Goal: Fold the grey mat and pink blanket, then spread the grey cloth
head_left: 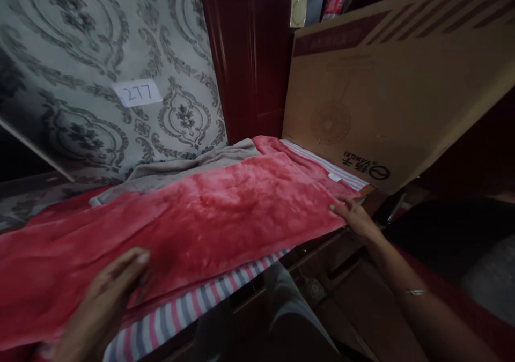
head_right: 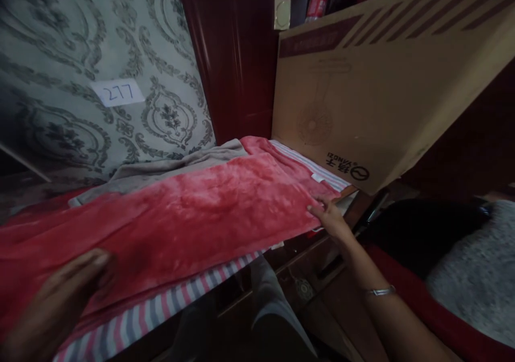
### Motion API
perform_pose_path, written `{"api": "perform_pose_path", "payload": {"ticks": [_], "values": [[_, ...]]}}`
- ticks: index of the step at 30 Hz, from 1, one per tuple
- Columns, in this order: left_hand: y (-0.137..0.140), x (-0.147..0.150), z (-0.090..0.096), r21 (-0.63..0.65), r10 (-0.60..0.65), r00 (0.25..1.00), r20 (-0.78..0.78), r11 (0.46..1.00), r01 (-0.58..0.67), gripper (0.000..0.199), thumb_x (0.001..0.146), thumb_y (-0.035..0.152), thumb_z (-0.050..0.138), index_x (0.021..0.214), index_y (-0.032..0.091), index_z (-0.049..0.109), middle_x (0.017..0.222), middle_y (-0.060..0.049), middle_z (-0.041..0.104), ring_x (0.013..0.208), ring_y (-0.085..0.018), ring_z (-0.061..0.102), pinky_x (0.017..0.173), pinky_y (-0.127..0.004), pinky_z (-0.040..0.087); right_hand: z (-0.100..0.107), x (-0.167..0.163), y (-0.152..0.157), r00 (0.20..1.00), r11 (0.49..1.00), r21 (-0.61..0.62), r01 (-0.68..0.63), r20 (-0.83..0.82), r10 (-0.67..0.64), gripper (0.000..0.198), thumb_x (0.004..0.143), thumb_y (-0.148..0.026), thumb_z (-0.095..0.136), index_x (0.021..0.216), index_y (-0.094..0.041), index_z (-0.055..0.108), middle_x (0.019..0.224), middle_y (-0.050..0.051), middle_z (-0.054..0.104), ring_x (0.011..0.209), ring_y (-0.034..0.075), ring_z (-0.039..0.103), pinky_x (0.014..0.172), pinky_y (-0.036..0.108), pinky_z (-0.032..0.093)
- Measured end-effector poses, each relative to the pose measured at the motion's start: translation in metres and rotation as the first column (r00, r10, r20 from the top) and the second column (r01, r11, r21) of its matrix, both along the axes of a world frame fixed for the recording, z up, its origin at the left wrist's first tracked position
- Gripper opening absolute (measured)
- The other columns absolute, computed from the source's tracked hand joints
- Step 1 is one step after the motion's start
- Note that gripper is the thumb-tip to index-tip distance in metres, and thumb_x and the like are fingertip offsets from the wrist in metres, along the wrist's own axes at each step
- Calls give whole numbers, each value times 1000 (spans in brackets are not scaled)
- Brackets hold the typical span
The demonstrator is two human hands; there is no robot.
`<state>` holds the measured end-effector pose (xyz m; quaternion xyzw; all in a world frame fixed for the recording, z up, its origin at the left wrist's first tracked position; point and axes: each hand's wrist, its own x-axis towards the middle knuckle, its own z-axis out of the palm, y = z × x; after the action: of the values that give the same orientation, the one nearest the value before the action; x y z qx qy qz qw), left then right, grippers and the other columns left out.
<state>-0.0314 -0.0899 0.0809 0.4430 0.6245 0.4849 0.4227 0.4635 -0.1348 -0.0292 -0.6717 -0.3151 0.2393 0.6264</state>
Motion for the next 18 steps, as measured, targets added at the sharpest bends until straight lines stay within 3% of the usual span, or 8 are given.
{"api": "perform_pose_path", "payload": {"ticks": [1,3,6,8,11,13,18], "values": [[9,20,6,15,-207,976,-64,978,208,39,46,53,84,51,23,59,51,1,51,50,-14,46,45,-26,41,-5,-1,0,999,999,-37,22,-36,-23,68,38,-56,87,94,-22,68,104,7,70,109,29,62,94,40,50],[30,58,13,31,-489,850,-198,863,504,39,55,56,81,54,22,61,52,1,52,50,-13,46,47,-26,40,-15,-2,0,996,997,-59,44,-77,-48,66,37,-57,86,89,-22,67,94,6,70,99,29,64,88,39,53],[68,111,10,51,-654,662,-367,696,716,29,70,50,73,68,21,66,64,-1,61,60,-16,56,56,-27,45,-24,-6,-1,991,997,-32,65,-111,-68,62,39,-59,85,86,-22,66,89,4,70,93,28,66,84,38,54],[99,148,3,73,-652,562,-509,618,783,20,77,39,66,81,20,70,80,-4,70,74,-19,62,68,-29,51,-26,-9,-2,986,997,-20,71,-150,-73,63,40,-58,86,87,-22,66,89,3,71,91,27,66,83,37,54],[150,203,-5,57,-546,459,-701,599,799,24,79,25,63,99,16,70,105,-9,74,94,-23,66,87,-34,52,-25,-12,-5,977,998,-17,52,-207,-55,61,42,-59,86,87,-23,66,88,2,72,89,26,68,81,36,55],[185,236,-7,20,-476,404,-781,627,778,35,82,22,60,115,13,67,123,-13,70,109,-25,65,95,-34,49,-23,-14,-6,973,999,-19,28,-227,-32,59,44,-61,85,87,-23,67,88,3,73,88,26,69,80,36,56],[255,300,-8,-110,-446,319,-837,707,699,36,87,25,59,118,5,64,132,-23,64,125,-33,59,100,-36,44,-24,-11,-8,966,998,-45,-40,-259,27,60,51,-62,83,93,-21,72,95,7,76,92,30,71,81,39,57]]}}
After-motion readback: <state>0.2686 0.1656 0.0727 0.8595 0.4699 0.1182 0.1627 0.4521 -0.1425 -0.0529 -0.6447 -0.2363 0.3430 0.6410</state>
